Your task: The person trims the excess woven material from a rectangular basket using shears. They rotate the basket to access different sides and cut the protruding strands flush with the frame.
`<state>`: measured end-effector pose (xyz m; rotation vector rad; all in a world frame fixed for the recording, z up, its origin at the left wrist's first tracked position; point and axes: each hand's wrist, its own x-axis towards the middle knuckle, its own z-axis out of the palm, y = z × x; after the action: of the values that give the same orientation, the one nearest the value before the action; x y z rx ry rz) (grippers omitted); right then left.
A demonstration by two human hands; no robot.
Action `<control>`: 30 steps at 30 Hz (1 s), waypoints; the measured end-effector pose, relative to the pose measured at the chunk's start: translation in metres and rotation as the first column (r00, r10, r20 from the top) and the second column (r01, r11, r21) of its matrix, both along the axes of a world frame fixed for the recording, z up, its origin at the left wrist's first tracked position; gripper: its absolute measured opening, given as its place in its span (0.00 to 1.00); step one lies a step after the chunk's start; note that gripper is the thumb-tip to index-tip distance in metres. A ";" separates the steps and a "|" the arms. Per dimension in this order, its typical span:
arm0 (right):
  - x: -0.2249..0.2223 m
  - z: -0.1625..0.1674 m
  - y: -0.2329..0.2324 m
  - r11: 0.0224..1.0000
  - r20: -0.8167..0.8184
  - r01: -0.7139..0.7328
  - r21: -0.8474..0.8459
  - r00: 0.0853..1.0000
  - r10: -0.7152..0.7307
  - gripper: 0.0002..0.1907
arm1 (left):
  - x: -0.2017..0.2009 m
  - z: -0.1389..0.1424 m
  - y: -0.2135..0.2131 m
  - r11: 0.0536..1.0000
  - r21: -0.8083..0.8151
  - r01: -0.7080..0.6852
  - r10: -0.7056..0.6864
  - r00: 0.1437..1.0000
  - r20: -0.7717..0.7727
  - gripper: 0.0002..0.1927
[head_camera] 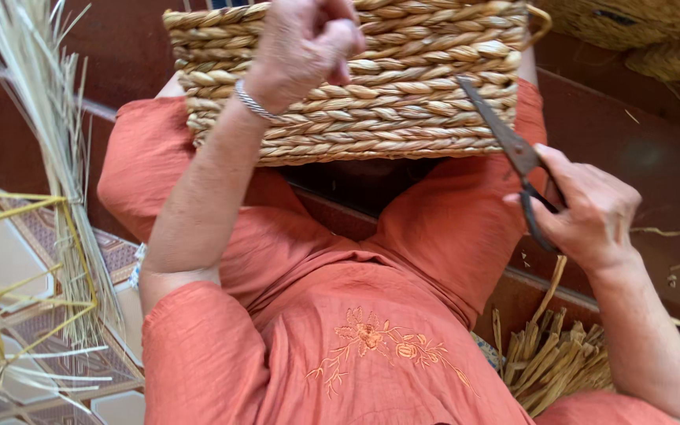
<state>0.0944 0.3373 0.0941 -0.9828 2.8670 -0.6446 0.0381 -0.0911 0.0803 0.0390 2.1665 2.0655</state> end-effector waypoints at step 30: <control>-0.029 0.019 -0.148 0.928 -0.126 -0.350 0.130 0.922 0.366 0.33 | 0.127 0.000 -0.174 0.724 -0.577 -0.379 0.198 0.914 -0.353 0.03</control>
<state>0.0658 0.1892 0.1135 -1.5440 2.6900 -0.3983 0.1652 -0.2652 0.0799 -0.1158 3.1181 1.3711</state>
